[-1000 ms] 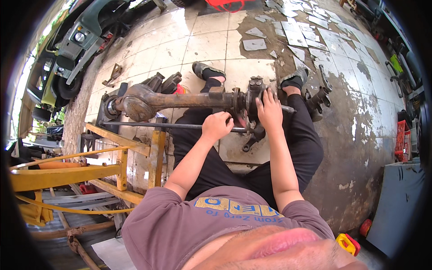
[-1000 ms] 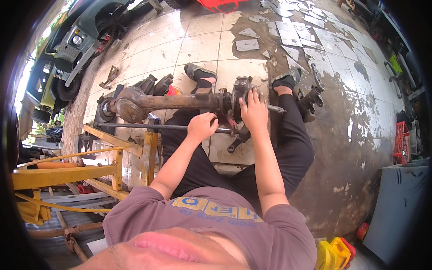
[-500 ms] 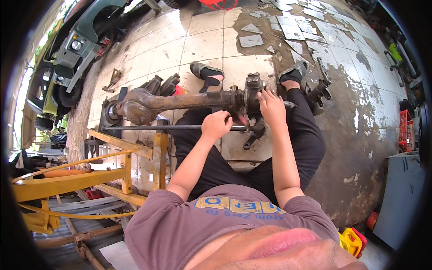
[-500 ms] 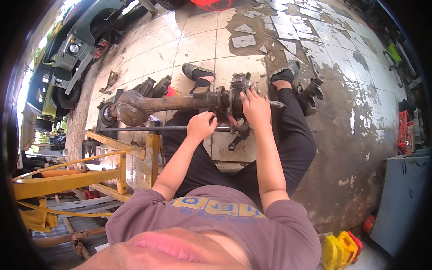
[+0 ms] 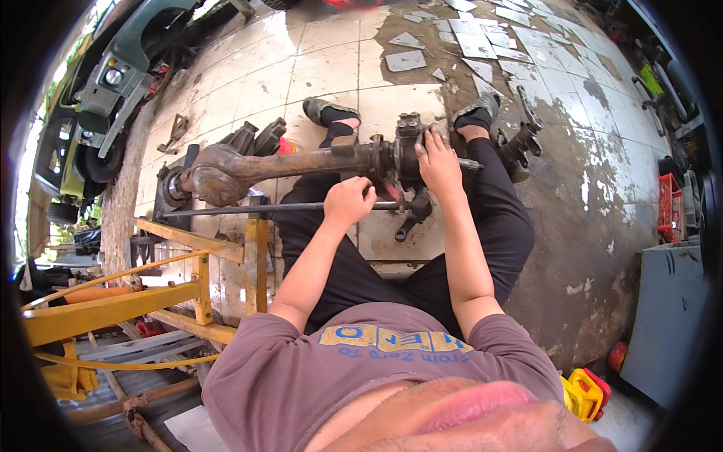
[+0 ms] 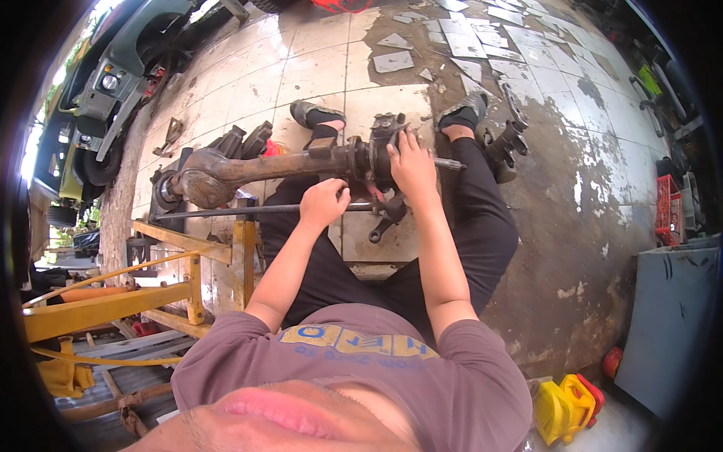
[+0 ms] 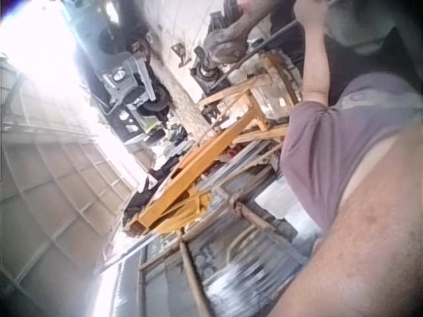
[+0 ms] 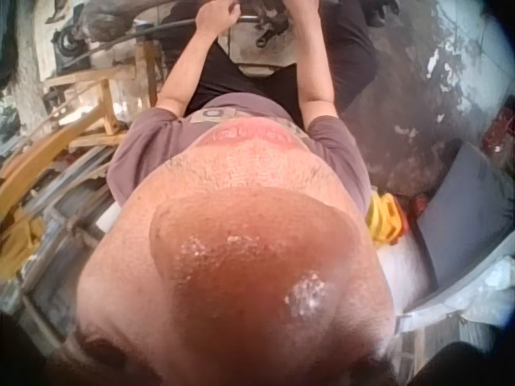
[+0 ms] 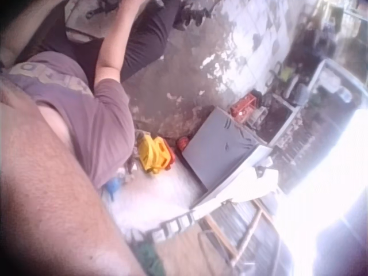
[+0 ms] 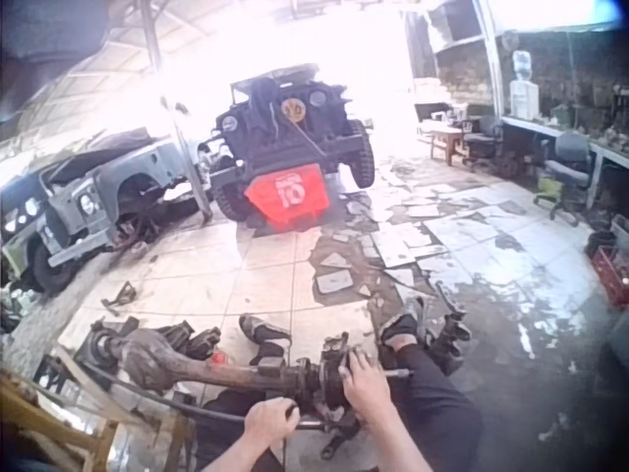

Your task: The person sits on the floor and uses a wrench to tighten bolts on a vehicle axle assembly. They rotate the axle and adjust the tool to secure the components.

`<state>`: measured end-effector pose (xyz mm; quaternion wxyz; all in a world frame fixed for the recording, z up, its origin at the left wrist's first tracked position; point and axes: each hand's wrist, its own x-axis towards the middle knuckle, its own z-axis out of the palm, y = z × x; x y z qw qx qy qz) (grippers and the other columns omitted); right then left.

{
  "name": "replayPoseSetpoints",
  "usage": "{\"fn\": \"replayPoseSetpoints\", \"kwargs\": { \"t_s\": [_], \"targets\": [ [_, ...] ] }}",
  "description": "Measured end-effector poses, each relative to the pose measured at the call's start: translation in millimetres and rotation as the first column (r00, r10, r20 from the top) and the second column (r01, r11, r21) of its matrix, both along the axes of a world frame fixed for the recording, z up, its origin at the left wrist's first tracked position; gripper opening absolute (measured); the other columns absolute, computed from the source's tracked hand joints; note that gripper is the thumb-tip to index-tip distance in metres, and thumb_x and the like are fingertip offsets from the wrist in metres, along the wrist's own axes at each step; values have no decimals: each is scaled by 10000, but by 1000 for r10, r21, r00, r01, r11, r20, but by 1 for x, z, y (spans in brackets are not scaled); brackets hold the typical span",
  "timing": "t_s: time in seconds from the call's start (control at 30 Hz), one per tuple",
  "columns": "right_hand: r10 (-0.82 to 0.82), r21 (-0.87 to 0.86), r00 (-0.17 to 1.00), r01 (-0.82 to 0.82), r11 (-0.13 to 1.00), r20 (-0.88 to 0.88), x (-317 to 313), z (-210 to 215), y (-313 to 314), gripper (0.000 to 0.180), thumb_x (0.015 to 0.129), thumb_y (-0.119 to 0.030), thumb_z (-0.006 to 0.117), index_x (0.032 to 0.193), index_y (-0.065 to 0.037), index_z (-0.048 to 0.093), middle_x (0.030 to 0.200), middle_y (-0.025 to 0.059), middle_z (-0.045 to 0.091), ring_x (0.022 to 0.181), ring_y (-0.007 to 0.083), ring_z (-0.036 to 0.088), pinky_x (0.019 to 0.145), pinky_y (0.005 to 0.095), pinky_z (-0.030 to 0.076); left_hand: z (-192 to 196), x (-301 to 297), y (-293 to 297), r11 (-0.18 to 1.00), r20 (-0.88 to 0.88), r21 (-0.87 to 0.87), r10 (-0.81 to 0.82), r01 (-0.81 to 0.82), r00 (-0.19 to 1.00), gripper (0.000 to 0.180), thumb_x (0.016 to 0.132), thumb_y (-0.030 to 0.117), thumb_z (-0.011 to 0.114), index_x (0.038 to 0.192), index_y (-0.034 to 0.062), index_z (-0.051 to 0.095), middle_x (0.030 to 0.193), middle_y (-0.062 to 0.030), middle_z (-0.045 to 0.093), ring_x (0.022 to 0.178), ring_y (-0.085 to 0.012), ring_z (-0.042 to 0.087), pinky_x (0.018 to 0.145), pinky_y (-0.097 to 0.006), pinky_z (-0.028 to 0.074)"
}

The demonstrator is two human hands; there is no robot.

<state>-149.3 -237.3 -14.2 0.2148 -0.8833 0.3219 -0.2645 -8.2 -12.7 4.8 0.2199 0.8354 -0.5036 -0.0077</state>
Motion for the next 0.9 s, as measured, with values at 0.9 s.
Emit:
{"fn": "replayPoseSetpoints", "kwargs": {
  "t_s": [0.9],
  "targets": [
    [32,47,999,-31,998,-34,-3,0,9,629,1173,-494,406,1538,-18,593,1693,199,484,1498,442,514,1228,575,414,-3,2,8,1000,-7,-15,-17,17,1000,185,946,275,722,943,103,792,922,-96,766,859,-337,756,766,-465,609]
  ]
}}
